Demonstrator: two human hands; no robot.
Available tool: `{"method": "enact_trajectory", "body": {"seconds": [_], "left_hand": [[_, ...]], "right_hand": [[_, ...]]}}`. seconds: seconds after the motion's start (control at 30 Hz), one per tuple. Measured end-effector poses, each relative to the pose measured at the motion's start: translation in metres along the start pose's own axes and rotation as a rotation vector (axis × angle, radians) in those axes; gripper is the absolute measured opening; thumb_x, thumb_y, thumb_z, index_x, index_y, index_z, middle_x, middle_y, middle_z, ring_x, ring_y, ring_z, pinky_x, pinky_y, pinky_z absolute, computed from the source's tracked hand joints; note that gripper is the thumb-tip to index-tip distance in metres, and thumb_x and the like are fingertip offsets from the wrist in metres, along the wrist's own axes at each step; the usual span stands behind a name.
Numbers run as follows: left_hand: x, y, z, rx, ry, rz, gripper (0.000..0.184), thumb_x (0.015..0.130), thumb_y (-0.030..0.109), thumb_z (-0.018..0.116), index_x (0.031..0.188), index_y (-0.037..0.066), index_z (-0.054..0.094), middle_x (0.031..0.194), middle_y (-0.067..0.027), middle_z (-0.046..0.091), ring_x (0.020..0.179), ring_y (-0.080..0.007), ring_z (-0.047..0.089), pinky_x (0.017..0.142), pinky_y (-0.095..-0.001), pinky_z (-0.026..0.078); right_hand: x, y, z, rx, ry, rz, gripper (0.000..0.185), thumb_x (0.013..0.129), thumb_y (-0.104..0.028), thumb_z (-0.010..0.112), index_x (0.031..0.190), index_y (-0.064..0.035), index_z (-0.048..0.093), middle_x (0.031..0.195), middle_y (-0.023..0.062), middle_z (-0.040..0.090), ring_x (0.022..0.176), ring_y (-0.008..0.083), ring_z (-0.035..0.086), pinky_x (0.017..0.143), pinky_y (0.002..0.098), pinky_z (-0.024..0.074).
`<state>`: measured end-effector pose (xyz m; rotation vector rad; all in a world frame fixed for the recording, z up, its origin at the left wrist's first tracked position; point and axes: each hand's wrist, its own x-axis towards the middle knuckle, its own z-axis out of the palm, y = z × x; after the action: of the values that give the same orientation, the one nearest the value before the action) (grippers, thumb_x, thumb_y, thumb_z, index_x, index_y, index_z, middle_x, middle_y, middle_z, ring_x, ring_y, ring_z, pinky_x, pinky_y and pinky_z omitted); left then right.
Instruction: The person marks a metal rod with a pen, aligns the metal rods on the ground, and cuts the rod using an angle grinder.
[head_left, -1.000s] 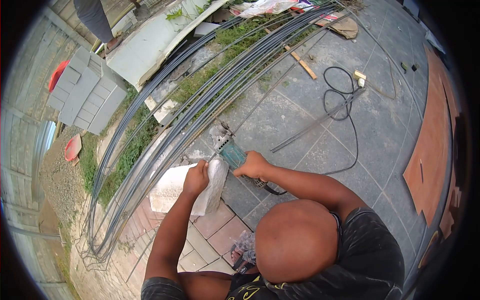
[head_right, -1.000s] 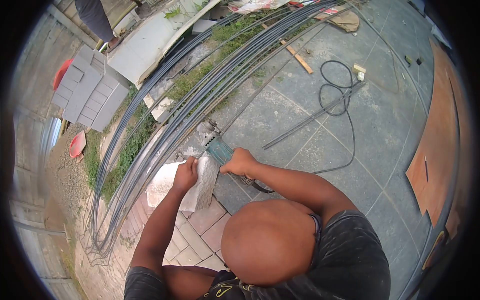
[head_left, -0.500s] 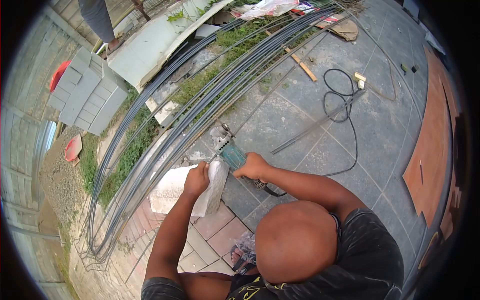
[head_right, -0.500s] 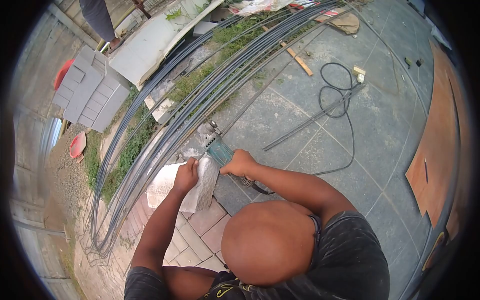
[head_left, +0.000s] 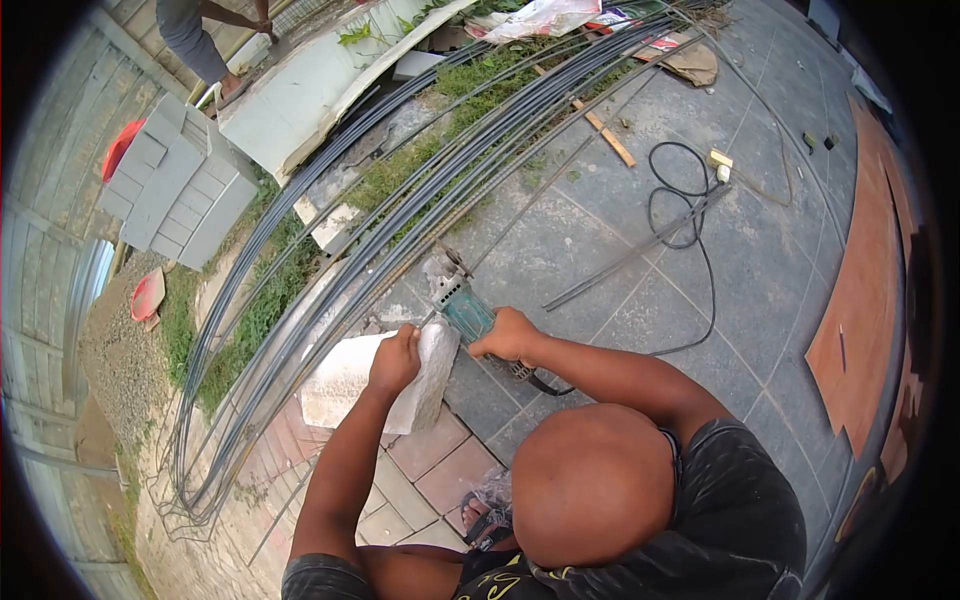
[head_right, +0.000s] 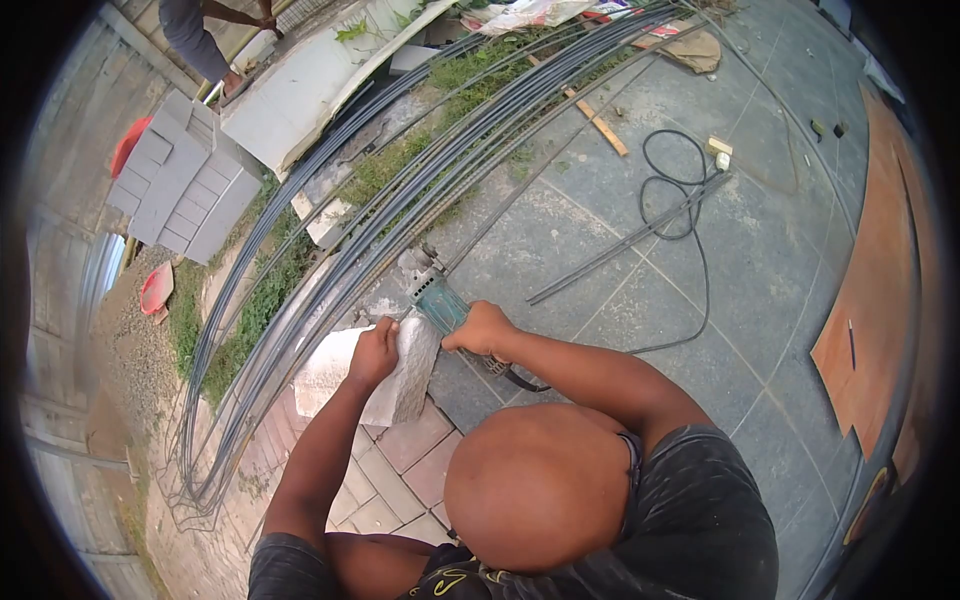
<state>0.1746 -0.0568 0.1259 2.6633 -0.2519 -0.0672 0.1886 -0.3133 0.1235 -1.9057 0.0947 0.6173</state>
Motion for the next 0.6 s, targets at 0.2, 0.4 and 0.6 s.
{"method": "enact_trajectory", "body": {"seconds": [0.2,0.4,0.6], "left_hand": [[0.0006,-0.0019,0.0012,0.001,0.003,0.004,0.022,0.106,0.025,0.048,0.103,0.004,0.056,0.081,-0.0326,0.066,0.079,-0.0533,0.064,0.071,-0.0606,0.050],[0.0001,0.0028,-0.0017,0.002,-0.003,-0.004,0.022,0.106,0.024,0.048,0.102,0.005,0.056,0.081,-0.0327,0.065,0.079,-0.0534,0.064,0.071,-0.0607,0.049],[0.0001,0.0012,-0.0012,-0.003,0.003,-0.002,0.022,0.106,0.024,0.048,0.102,0.005,0.057,0.080,-0.0327,0.065,0.078,-0.0537,0.064,0.070,-0.0607,0.049]], "right_hand": [[0.0007,0.0002,0.0013,0.017,0.004,0.018,0.056,0.056,-0.025,0.087,0.097,0.0086,0.071,0.089,0.0183,0.073,0.079,0.0256,0.071,0.073,0.0345,0.0555],[0.0002,-0.0008,-0.0008,0.015,-0.021,0.005,0.060,0.056,-0.028,0.087,0.100,0.0109,0.070,0.095,0.0236,0.073,0.086,0.0313,0.072,0.077,0.0361,0.0564],[0.0002,-0.0022,-0.0010,0.017,-0.026,0.018,0.059,0.056,-0.028,0.087,0.098,0.0108,0.071,0.094,0.0234,0.073,0.085,0.0309,0.072,0.076,0.0358,0.0565]]}}
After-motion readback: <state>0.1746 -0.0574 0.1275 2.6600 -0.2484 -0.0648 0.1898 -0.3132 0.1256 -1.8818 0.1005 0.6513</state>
